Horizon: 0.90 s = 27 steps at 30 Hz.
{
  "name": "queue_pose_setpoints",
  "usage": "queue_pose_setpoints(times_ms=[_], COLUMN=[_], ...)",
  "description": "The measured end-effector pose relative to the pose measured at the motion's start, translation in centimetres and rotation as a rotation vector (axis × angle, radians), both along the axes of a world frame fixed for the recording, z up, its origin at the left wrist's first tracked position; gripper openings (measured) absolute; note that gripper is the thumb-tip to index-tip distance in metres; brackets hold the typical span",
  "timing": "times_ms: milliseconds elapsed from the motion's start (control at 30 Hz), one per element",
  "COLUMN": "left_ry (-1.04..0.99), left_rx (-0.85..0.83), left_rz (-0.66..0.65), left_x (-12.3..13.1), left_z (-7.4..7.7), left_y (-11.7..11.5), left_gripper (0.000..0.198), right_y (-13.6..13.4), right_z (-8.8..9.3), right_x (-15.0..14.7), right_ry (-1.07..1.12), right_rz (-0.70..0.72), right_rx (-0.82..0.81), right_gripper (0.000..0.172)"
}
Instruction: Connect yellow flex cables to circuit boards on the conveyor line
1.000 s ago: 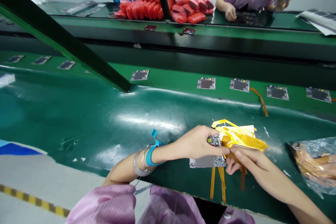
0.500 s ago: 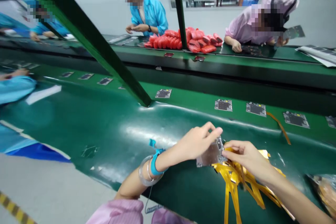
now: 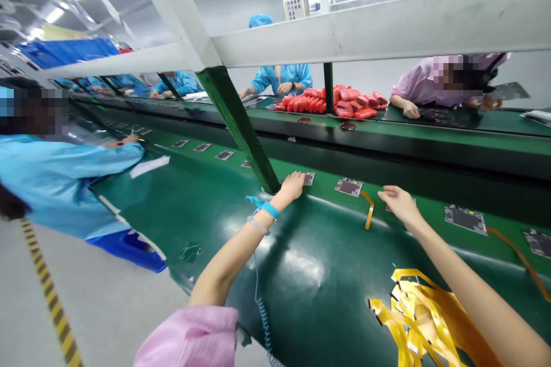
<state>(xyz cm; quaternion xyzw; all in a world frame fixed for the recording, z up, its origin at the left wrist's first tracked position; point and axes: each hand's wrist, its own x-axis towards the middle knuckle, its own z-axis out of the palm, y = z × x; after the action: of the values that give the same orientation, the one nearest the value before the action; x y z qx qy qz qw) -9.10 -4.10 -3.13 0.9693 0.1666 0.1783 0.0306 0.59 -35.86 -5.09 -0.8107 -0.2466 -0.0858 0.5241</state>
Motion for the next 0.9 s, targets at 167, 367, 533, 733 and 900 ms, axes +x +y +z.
queue_pose_setpoints(times_ms=[167, 367, 533, 733, 900], left_ry=[-0.072, -0.233, -0.332, -0.387, -0.318], left_rx=[0.071, 0.108, 0.105, 0.156, 0.259], left_rz=[-0.081, -0.116, -0.152, -0.144, -0.152], left_x=[1.8, 2.5, 2.3, 2.6, 2.6], left_z=[-1.7, -3.7, -4.5, -4.8, -4.9], left_y=[-0.5, -1.9, -1.8, -1.6, -1.5], left_gripper=[0.035, 0.043, 0.041, 0.037, 0.032], right_y=[-7.8, -15.3, -13.8, -11.3, -11.6], right_z=[-2.7, -4.9, -5.5, -6.3, -6.9], right_x=[-4.2, -12.2, -15.2, -14.0, -13.1], right_ry=[0.107, 0.095, 0.016, 0.003, -0.035], right_rz=[0.036, -0.057, 0.107, 0.185, 0.183], right_rx=[-0.041, -0.213, -0.362, -0.377, -0.345], right_gripper=[0.029, 0.031, 0.022, 0.015, 0.032])
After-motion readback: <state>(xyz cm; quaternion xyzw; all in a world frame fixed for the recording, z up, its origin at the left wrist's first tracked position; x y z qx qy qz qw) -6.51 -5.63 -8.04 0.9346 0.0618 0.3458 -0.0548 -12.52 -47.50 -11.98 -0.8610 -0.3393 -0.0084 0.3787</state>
